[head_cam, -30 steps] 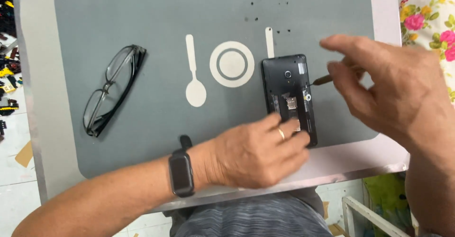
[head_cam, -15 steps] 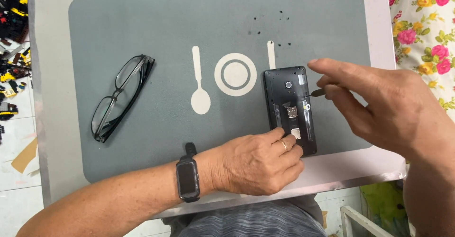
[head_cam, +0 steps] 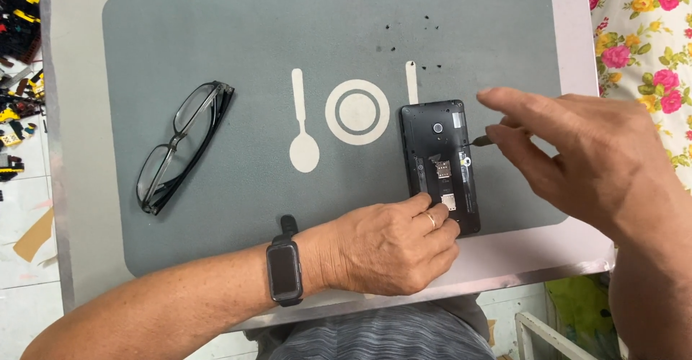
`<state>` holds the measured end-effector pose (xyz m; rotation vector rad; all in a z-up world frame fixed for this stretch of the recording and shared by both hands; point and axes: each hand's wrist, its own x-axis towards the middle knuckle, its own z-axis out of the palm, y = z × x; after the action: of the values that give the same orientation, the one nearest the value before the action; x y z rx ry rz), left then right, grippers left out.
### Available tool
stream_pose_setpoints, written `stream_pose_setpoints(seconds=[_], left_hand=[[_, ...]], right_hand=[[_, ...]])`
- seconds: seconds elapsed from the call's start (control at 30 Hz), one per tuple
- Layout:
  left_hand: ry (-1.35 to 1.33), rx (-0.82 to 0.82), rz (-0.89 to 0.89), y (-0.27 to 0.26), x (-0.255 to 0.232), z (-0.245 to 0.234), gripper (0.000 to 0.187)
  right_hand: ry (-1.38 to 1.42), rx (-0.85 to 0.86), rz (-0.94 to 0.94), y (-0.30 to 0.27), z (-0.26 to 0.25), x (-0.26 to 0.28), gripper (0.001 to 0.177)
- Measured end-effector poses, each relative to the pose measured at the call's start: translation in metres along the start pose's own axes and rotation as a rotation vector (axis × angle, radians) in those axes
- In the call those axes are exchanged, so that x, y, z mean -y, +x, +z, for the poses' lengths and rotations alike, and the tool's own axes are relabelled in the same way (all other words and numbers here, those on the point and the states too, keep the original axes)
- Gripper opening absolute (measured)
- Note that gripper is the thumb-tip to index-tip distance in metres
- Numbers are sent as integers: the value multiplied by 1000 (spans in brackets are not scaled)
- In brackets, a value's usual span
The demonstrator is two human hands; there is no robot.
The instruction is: Disassembling a smartphone by removing internal screws with a precision screwdriver on a repair mat.
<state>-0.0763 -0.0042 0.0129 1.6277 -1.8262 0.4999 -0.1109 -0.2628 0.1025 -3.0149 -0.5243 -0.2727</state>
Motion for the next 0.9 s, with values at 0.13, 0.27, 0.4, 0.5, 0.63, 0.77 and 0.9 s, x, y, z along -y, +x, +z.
stream_pose_setpoints(seconds=[0.13,0.27,0.4,0.5,0.63,0.77,0.9], left_hand=[[0,5,2,-1,0,0,23],[11,7,11,-1,-1,0,23],[3,27,21,-2,-1,0,23],[-121,15,-46,4,5,-5,26],[-107,-53,-184,2,18,0,24],[18,-81,-254,1,26,-3,11],[49,-74,-233,2,28,-6,12]], right_hand=[[-4,15,3,1,-1,-2,37],[-49,-58,26,-7,10,-8,18],[8,-39,14,-2,3,2,41],[48,2,58,1,-3,7,45],[-41,21,86,-5,-1,1,33],[59,50,41,-5,-4,2,34],[-82,-10,66,-12,6,-5,25]])
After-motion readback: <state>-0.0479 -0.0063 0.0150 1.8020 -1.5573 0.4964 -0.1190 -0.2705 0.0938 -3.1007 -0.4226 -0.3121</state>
